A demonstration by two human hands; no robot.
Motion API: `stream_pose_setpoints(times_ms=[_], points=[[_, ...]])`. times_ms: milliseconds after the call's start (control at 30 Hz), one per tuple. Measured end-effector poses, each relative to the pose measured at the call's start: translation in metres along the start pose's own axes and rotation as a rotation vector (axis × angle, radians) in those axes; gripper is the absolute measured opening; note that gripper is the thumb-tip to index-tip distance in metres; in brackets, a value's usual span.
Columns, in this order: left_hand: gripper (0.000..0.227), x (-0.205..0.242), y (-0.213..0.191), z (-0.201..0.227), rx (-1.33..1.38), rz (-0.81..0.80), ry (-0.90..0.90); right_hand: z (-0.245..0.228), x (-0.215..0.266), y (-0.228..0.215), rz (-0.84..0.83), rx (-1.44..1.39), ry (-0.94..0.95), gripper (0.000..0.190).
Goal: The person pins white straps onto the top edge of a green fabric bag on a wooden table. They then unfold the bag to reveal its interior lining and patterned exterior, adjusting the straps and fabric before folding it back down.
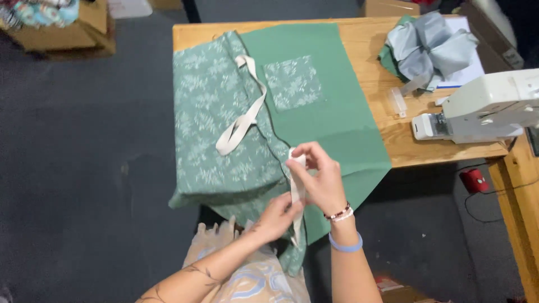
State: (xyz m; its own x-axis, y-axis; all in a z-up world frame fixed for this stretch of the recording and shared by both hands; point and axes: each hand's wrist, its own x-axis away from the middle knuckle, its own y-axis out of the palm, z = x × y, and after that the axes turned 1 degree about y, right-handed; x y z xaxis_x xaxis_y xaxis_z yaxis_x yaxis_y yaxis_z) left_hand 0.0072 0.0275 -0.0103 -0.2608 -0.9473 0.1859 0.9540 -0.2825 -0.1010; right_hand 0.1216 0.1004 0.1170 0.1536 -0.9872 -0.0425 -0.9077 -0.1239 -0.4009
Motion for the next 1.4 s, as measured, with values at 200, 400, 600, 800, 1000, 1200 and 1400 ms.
stream_pose_setpoints(times_ms=[200,400,600,800,1000,1200,1400], points=[[0.029,0.015,0.042,-0.009,0.403,0.081,-0.263,0.065,0.050,-0.033,-0.022,-0.117,0.158,0.043],[0.030,0.028,0.031,0.044,0.718,0.308,-0.295,0.397,0.157,-0.006,0.833,-0.632,0.590,0.029],[0.025,0.034,0.010,0.034,1.212,0.338,-0.192,0.307,0.244,0.069,0.238,-1.141,1.422,0.102],[0.017,0.030,-0.009,-0.021,1.555,0.431,-0.229,0.282,0.208,0.084,0.163,-1.250,1.345,0.083],[0.036,0.058,0.003,-0.058,1.327,0.661,-0.178,0.265,0.179,0.071,0.126,-1.381,1.271,0.060],[0.091,0.171,0.090,-0.171,-0.177,0.418,-0.246,0.259,0.193,0.057,0.087,-1.498,1.195,0.037],[0.152,0.164,0.166,-0.119,-0.082,0.475,-0.327,0.169,0.182,0.029,0.058,-1.510,0.976,0.041]])
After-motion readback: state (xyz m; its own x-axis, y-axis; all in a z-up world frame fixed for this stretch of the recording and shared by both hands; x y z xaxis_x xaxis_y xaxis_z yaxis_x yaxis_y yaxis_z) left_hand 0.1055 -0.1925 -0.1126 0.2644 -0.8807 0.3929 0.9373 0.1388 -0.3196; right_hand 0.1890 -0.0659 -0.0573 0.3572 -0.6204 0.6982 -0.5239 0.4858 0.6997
